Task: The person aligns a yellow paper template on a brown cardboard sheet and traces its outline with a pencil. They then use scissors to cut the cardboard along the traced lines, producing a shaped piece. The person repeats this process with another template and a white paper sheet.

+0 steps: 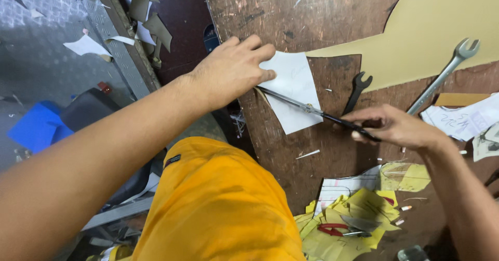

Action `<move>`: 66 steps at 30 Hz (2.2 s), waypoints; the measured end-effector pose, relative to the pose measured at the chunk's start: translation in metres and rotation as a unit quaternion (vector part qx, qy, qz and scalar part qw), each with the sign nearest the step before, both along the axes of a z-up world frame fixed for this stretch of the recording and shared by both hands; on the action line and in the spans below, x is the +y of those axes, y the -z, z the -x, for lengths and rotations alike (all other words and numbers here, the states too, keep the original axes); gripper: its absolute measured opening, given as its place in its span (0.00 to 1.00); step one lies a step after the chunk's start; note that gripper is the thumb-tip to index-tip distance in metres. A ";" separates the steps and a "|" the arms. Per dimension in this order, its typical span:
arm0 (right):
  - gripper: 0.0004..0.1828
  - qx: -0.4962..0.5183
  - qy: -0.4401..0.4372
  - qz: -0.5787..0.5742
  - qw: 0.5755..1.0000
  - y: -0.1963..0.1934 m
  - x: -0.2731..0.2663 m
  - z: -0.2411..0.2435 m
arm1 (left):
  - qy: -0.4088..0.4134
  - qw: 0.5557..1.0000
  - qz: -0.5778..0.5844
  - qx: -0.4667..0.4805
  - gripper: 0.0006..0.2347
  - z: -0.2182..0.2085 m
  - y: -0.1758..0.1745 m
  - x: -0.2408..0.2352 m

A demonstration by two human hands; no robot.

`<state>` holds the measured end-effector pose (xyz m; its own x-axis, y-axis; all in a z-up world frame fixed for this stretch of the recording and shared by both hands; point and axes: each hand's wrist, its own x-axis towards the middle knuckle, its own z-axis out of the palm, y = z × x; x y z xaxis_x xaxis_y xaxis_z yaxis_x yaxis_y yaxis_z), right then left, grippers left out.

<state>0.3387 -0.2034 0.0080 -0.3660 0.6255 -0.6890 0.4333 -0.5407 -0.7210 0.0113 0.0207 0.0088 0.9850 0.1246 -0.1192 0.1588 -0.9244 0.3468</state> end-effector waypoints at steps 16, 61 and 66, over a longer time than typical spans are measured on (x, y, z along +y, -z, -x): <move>0.29 -0.202 -0.184 0.113 0.955 -0.007 0.073 -0.028 | -0.001 1.000 -0.003 0.018 0.19 0.000 -0.003 -0.001; 0.20 -0.099 0.570 -0.064 0.813 0.009 -0.195 0.049 | -0.014 0.999 0.032 0.008 0.21 0.000 -0.013 0.002; 0.25 -0.368 0.520 -0.140 0.758 0.029 -0.178 0.097 | -0.098 0.992 0.012 -0.081 0.25 0.000 -0.018 -0.006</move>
<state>0.2419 -0.3812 -0.0210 0.8443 0.4715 -0.2547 0.2184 -0.7367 -0.6400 0.0113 0.0151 0.0264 0.9484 0.3153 0.0331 0.2757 -0.8718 0.4049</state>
